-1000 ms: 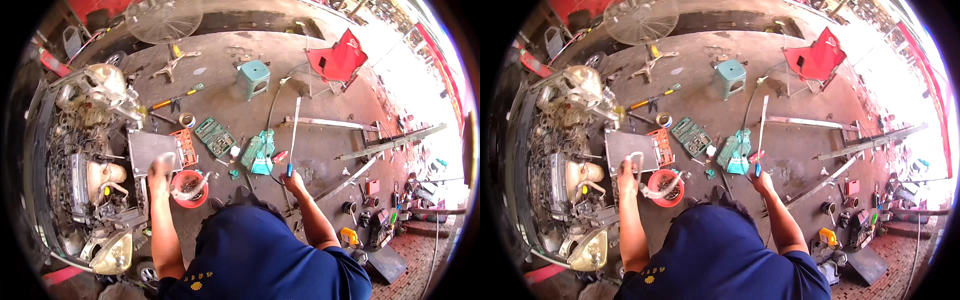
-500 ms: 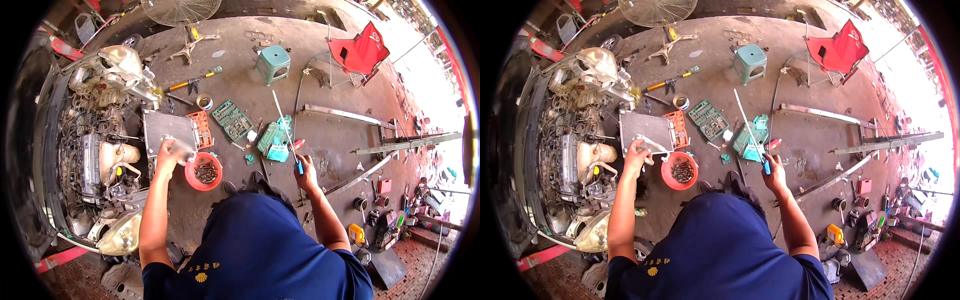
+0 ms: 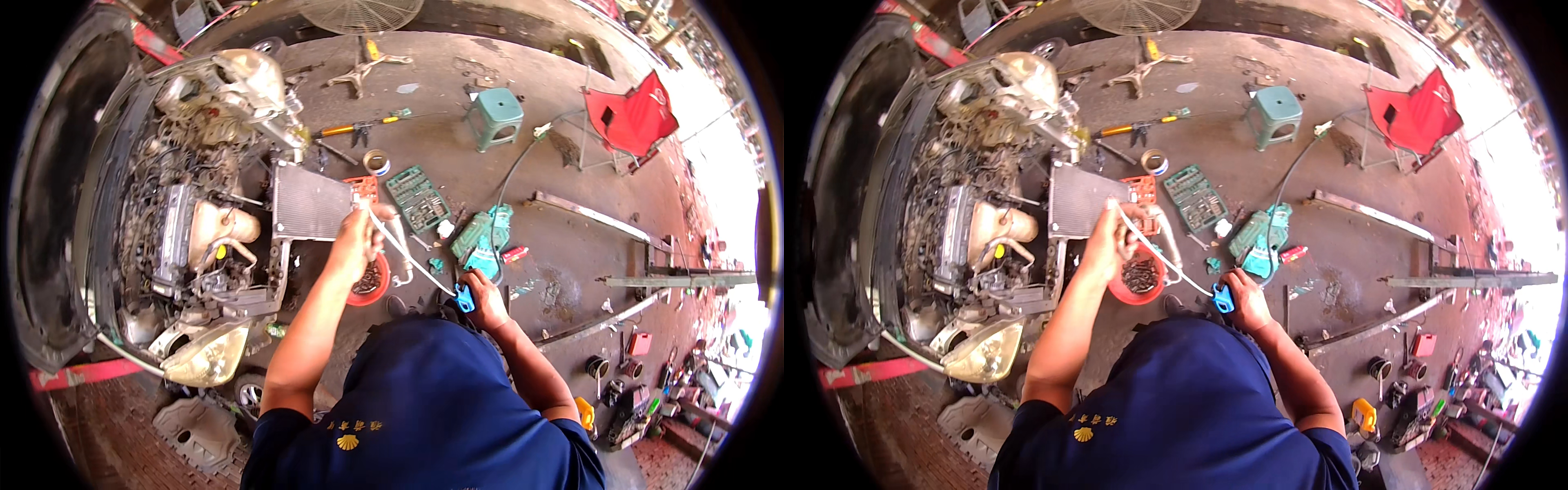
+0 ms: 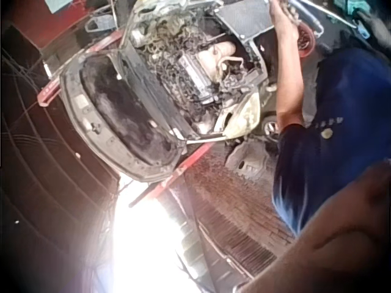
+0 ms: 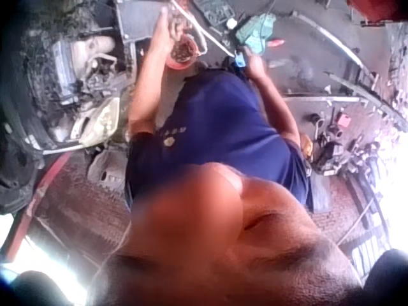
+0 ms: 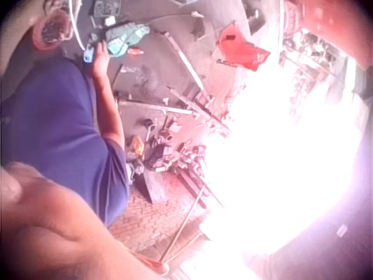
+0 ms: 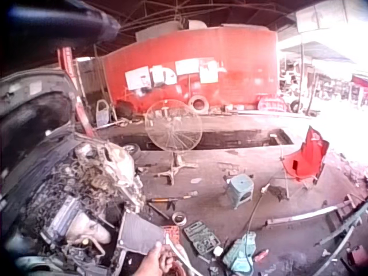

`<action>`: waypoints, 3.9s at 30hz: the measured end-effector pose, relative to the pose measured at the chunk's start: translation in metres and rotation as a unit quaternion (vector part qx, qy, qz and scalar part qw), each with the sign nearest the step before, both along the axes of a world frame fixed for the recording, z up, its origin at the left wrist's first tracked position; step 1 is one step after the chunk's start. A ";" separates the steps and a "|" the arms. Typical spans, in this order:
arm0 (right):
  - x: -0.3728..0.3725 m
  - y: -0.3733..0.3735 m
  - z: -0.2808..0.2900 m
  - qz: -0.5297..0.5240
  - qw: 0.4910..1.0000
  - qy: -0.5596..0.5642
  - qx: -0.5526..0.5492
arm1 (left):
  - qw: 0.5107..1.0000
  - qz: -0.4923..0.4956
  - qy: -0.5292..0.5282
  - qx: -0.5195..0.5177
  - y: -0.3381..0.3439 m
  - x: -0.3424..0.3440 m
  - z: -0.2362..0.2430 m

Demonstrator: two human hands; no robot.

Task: The person holds an engine hose and cleans it with a cloth before installing it into the engine bay and securing it with screws.

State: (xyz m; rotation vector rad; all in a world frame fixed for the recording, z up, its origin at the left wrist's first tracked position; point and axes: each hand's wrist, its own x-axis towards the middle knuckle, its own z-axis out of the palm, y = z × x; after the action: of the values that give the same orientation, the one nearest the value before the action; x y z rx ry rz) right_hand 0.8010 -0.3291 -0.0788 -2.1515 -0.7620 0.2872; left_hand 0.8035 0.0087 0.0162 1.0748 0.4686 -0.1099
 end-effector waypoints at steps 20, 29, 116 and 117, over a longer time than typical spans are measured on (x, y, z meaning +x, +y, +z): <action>-0.010 -0.040 0.038 -0.022 0.992 0.121 0.039 | 0.986 -0.017 0.001 0.163 0.046 0.056 0.022; -0.004 -0.032 0.048 0.029 0.988 0.149 0.012 | 0.984 -0.051 -0.016 0.169 0.046 0.062 0.024; 0.007 0.098 0.003 0.200 0.979 -0.041 -0.015 | 0.405 -0.216 -0.005 0.889 0.151 -0.044 0.012; 0.006 0.101 0.006 0.209 0.977 -0.048 -0.021 | 0.400 -0.213 -0.019 0.891 0.156 -0.046 0.008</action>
State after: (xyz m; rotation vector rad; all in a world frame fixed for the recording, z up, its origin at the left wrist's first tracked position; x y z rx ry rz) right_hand 0.8067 -0.2281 -0.0731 -2.0395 -1.2756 0.4198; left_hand 0.7574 0.1649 0.0240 3.3944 0.0372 0.0317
